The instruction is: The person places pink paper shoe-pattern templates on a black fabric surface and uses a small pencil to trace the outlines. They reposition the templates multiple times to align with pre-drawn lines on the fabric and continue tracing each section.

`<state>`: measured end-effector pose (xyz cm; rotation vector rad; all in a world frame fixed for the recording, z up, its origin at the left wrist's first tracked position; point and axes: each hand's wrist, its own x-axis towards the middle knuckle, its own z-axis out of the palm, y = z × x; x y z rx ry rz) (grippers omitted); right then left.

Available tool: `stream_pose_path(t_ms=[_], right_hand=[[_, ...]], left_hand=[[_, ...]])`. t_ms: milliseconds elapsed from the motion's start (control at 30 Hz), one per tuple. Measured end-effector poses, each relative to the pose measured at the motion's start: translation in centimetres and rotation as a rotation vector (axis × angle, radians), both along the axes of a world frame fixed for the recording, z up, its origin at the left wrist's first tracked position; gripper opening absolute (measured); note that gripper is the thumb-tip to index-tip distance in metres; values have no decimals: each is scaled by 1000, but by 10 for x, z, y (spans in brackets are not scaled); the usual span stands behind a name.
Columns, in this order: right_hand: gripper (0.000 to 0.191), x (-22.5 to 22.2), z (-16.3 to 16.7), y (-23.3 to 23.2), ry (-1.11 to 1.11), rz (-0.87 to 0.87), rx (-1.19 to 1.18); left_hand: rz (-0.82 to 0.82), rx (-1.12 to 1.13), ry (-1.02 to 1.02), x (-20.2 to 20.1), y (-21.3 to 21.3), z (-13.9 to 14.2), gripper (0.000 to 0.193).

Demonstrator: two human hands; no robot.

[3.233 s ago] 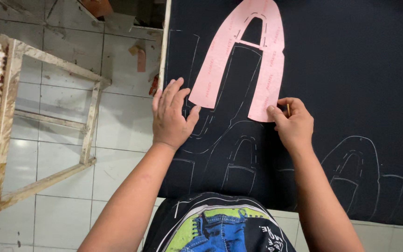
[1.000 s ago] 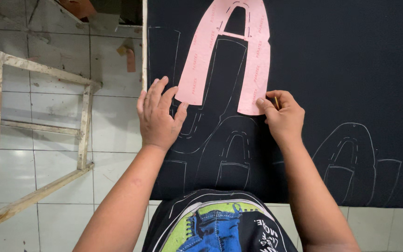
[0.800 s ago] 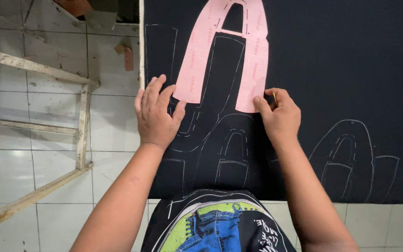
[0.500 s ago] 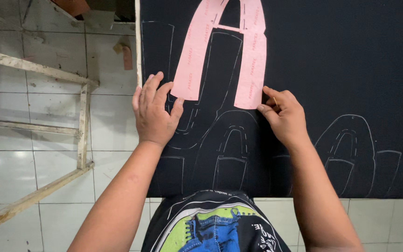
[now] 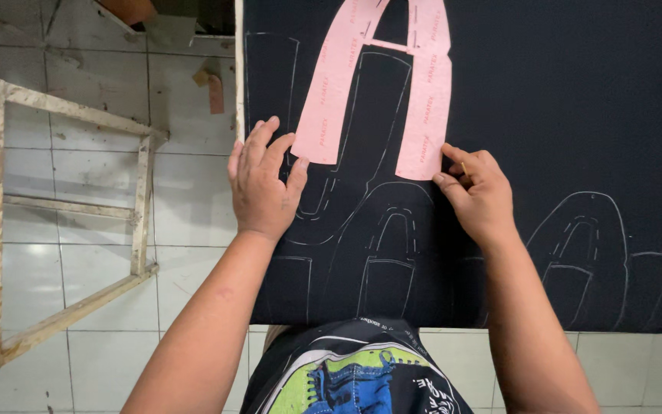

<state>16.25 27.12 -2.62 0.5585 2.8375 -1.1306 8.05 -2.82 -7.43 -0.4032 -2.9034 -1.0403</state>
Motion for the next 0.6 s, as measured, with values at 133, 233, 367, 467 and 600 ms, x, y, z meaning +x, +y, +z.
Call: stream_pose_path(t_ms=[133,233,367,467,600], right_hand=[[43,1,-4,2,10,-2,-11],[43,2,-6,4,14,5,-12],[43,3,-8,6,47,45,10],[42,3,-10,7,60,41,-11],[42,3,-10,7,54,35,-9]], left_hand=[[-15,2,5,0,-3,-1,38],[-9,7,4,-1,-3,0,40],[-1,26,20,-2,-1,2,37],[2,30,25,-3,-1,4,37],[-4,42,28,-3,-2,5,37]])
